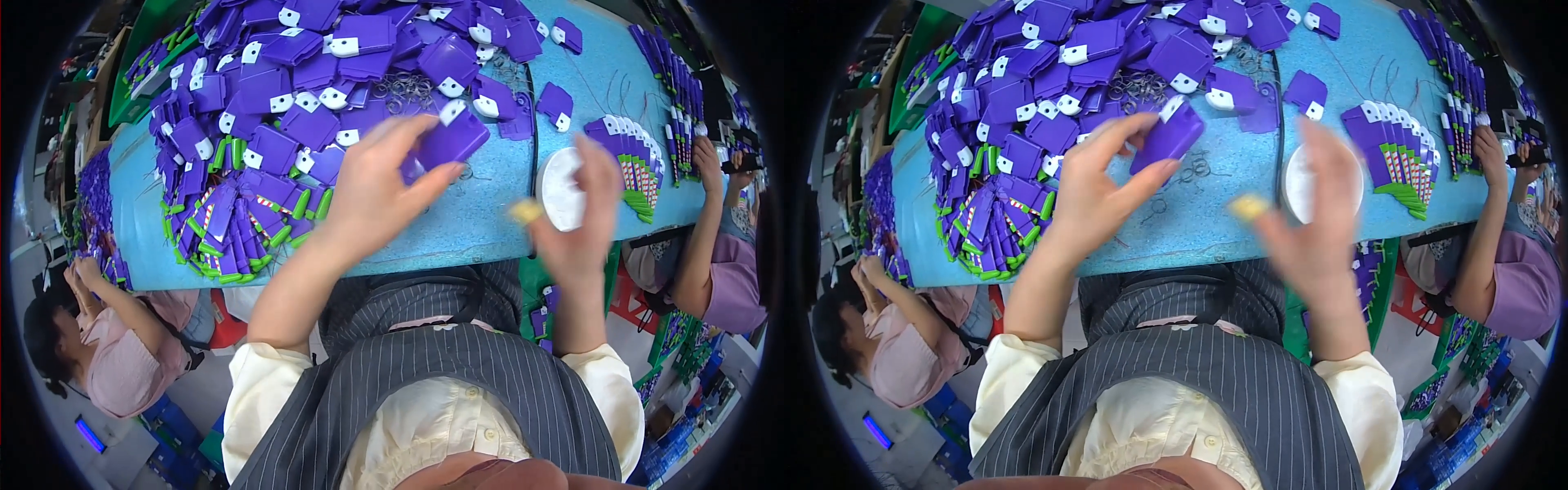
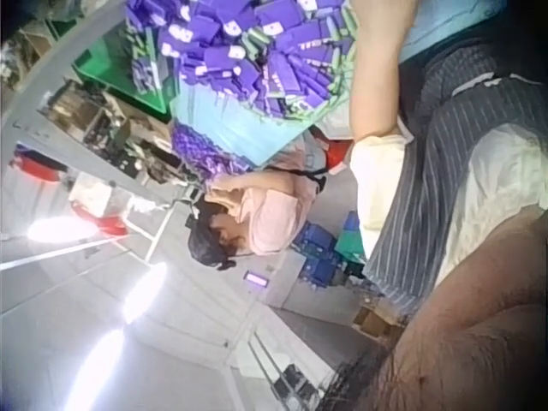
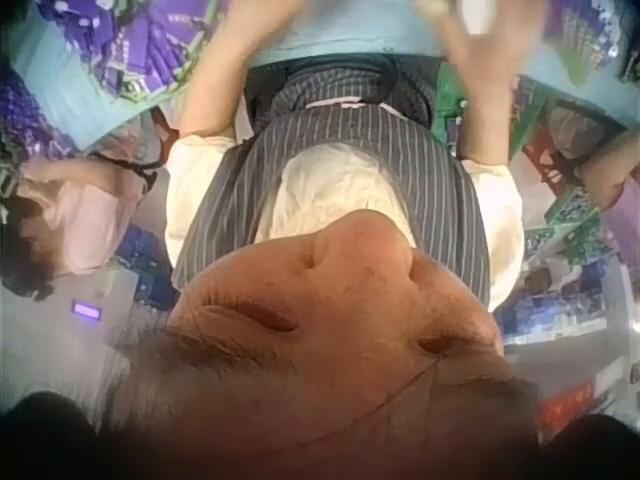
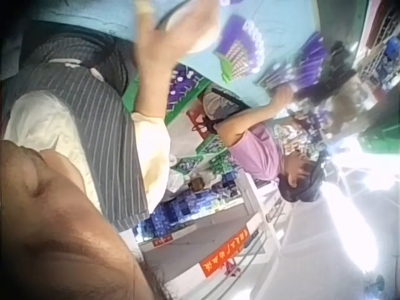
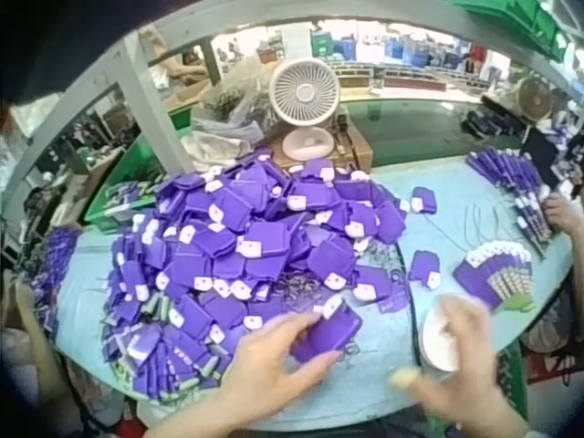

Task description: The person assembles purple plastic housings and green plastic accents by hand, incorporating metal rings and wires into the components.

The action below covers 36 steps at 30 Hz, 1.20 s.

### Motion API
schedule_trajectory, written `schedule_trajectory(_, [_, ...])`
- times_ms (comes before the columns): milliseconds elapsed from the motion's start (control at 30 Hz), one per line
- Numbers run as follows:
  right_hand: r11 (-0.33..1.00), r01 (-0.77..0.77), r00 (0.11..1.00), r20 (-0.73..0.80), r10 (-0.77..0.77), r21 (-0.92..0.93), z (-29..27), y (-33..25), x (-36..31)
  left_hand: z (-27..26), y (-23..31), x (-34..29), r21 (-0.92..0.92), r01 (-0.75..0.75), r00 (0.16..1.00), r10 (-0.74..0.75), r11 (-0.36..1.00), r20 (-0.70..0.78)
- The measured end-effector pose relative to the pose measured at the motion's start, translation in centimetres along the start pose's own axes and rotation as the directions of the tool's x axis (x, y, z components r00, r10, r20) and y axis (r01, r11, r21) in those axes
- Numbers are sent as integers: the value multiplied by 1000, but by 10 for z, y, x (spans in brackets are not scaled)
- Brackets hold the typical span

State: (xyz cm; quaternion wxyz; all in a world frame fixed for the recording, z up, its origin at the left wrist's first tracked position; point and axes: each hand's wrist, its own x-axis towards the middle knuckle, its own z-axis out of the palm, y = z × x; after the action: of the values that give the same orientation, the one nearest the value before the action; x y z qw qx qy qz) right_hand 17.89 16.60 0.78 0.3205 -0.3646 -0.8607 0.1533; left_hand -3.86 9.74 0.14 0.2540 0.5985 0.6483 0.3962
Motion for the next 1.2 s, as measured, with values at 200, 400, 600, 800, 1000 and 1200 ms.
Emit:
schedule_trajectory(200, [905, 107, 936, 266, -231, 412, 40, -47, 0, -12, 9, -76, -678, 372, 927, -222, 634, 301])
schedule_trajectory(400, [870, -51, 888, 421, -185, 490, 68, -68, -2, -21, -8, -104, -294, 130, 991, -110, 947, 82])
schedule_trajectory(600, [931, 70, 928, 319, -192, 358, 88, -79, 7, -29, -34, -115, -817, 200, 837, -528, 541, -144])
schedule_trajectory(800, [858, 482, 785, 347, -513, 180, 142, -121, 30, -40, -52, -132, -811, -54, 650, -596, 583, -472])
schedule_trajectory(1000, [870, 462, 770, 407, -491, 175, 140, -113, 14, -36, -49, -133, -841, 102, 688, -648, 531, -326])
schedule_trajectory(1200, [659, -351, 808, 571, -146, 665, 84, -85, 18, -34, -49, -121, -783, 271, 828, -550, 560, -107])
